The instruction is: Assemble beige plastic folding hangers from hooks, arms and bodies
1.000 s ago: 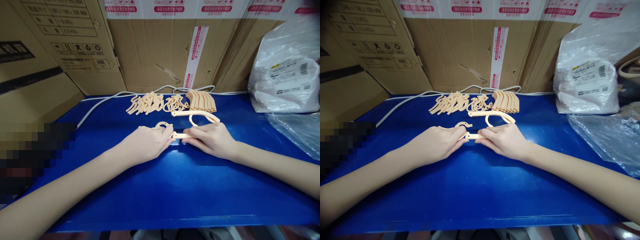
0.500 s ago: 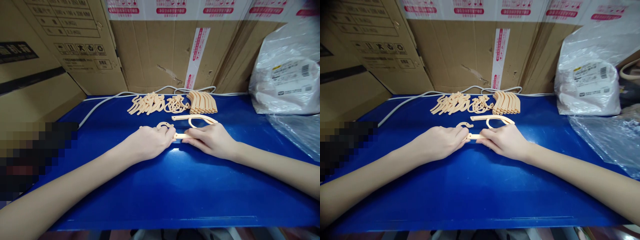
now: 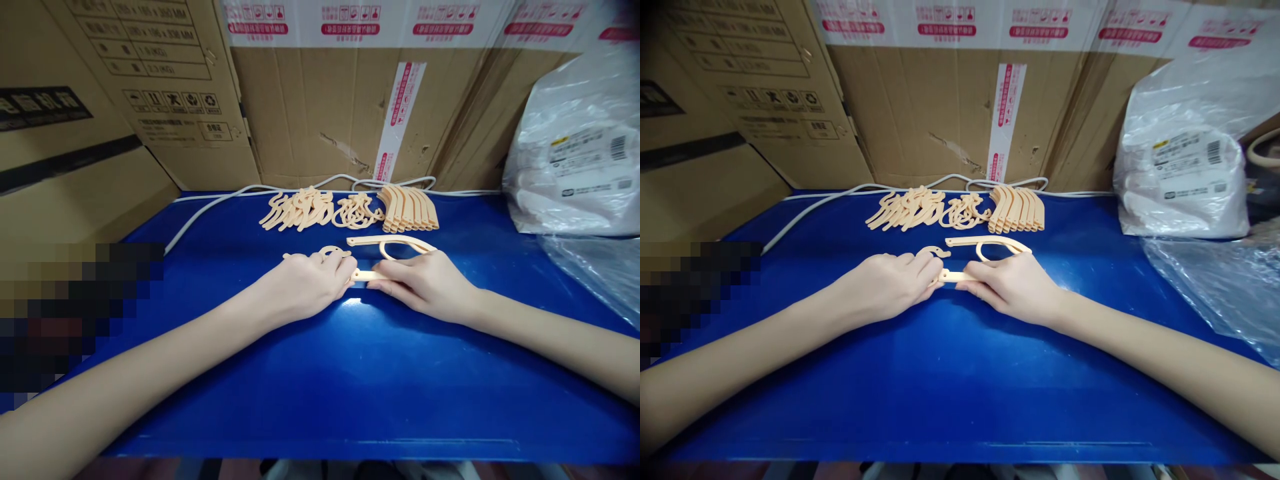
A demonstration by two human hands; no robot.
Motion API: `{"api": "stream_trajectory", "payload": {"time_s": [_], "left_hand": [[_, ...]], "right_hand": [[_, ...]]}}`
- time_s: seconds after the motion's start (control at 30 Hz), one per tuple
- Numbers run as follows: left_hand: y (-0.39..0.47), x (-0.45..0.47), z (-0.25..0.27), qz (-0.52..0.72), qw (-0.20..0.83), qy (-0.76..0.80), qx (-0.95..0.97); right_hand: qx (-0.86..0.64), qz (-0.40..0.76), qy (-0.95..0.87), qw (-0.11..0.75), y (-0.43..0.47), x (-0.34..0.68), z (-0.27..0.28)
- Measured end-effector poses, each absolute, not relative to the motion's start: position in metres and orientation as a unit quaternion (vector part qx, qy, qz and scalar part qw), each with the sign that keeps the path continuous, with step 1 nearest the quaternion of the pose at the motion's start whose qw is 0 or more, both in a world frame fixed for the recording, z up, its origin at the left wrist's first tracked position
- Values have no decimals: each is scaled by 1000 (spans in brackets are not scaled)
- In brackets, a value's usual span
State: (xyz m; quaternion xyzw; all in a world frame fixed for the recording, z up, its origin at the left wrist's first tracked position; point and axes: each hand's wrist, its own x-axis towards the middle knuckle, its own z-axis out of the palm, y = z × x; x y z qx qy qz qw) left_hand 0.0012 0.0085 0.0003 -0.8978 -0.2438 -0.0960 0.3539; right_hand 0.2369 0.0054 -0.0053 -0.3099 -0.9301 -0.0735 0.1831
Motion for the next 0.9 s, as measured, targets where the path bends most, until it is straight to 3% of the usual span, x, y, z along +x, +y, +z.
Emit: {"api": "stream_trajectory", "payload": {"time_s": [0.9], "left_hand": [[11,1,8,-191,262,-234,-917]], "right_hand": [[-312,-83,-926,194,4,234,-5]]}}
